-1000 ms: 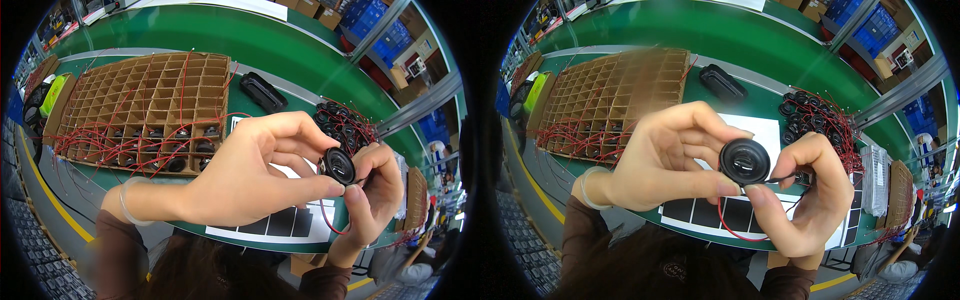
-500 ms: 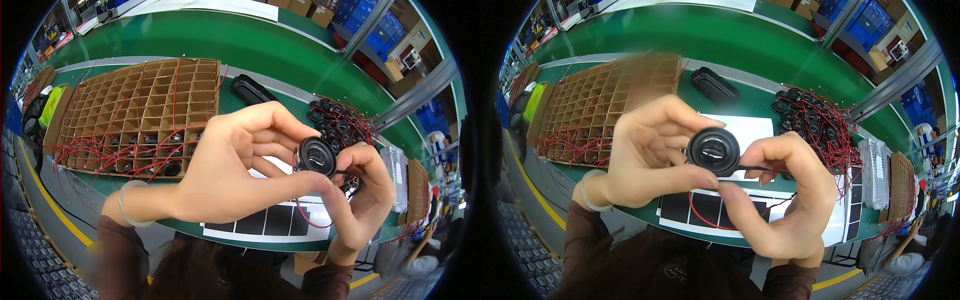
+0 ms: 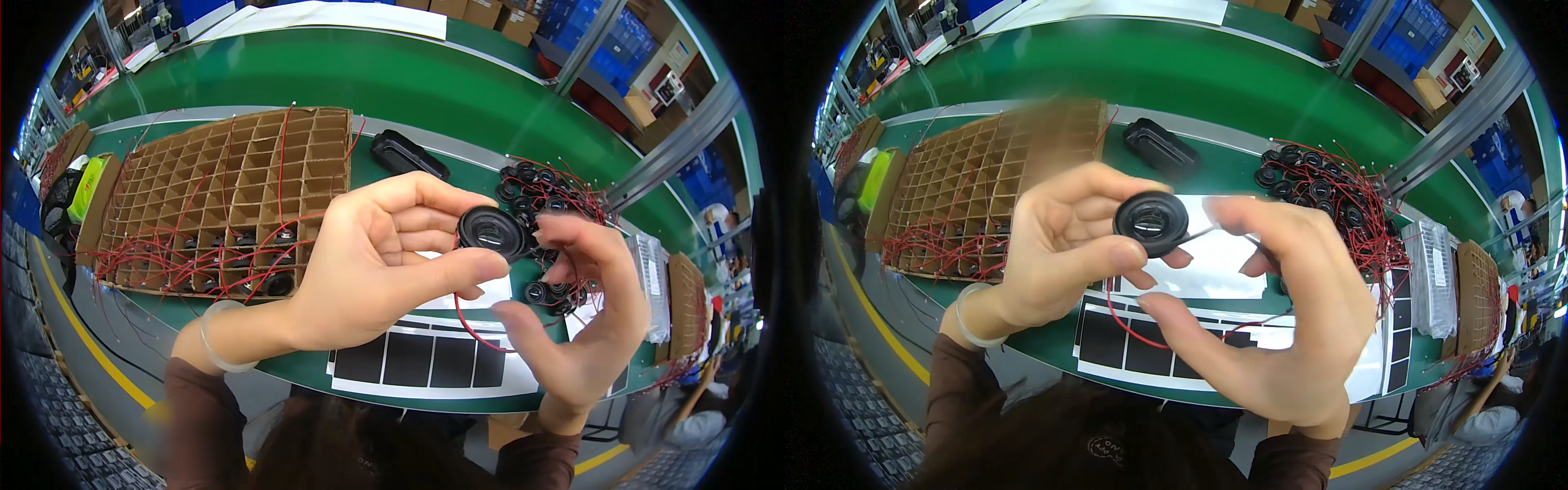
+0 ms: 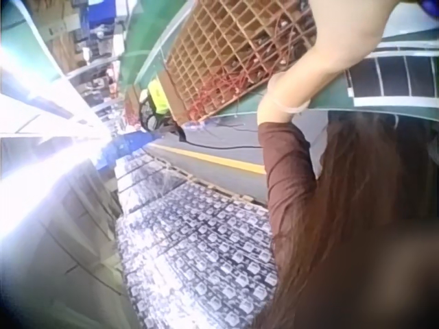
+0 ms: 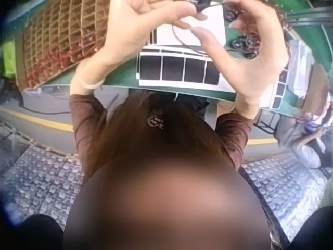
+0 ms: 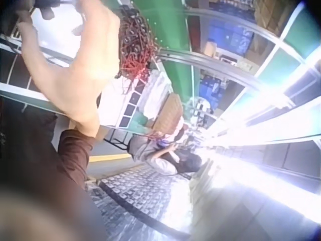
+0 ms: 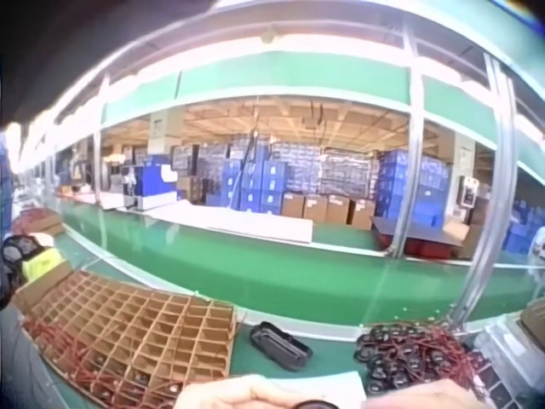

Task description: Assembling and organizing small electronic speakers on an assembly line workstation.

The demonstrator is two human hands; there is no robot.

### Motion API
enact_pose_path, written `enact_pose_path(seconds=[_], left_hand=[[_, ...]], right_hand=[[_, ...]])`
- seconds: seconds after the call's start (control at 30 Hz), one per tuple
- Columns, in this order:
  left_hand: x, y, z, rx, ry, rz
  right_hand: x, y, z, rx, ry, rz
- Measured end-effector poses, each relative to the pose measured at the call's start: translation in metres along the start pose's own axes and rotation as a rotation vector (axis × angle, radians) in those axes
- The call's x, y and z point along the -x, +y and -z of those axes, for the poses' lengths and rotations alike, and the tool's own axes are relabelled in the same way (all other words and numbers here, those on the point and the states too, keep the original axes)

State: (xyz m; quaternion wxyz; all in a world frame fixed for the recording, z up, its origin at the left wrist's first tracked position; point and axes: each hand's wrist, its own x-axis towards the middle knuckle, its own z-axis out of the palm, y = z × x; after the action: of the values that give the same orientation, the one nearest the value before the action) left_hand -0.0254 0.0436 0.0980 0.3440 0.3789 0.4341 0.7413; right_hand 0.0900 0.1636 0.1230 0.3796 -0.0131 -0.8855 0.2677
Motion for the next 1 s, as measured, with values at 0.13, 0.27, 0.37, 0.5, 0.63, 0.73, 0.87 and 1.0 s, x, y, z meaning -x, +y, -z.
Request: enact_pose_path(seconds=[0.13,0.27,0.37,0.5,0.63,0.73,0.87,1.0], left_hand=[[0.003,0.005,-0.003,-0.039,-0.018,-0.050],[-0.002,0.002,-0.001,-0.054,-0.027,-0.063],[-0.006,-0.001,0.002,-0.036,0.028,-0.113],[-0.004,0.006,0.002,-0.099,-0.053,-0.123],[-0.006,0.004,0.003,-0.037,-0.123,-0.089],[-0.003,0.007,0.001,-0.036,-0.133,-0.070],[-0.002,0.010,0.002,-0.024,-0.112,-0.045],[-0.003,0.013,0.000,-0.070,-0.043,-0.054]], right_hand=[[0.000,-0.001,0.004,-0.001,0.103,-0.112],[0.000,-0.003,0.000,-0.112,-0.019,0.000],[0.005,-0.008,-0.005,-0.123,-0.060,0.102],[0.000,-0.006,0.002,-0.179,0.002,0.069],[-0.002,0.003,0.005,-0.208,-0.025,0.042],[-0.004,0.003,0.007,-0.235,-0.024,0.051],[-0.004,0.005,0.007,-0.256,-0.052,0.095],[0.000,0.002,0.006,-0.272,-0.071,0.176]])
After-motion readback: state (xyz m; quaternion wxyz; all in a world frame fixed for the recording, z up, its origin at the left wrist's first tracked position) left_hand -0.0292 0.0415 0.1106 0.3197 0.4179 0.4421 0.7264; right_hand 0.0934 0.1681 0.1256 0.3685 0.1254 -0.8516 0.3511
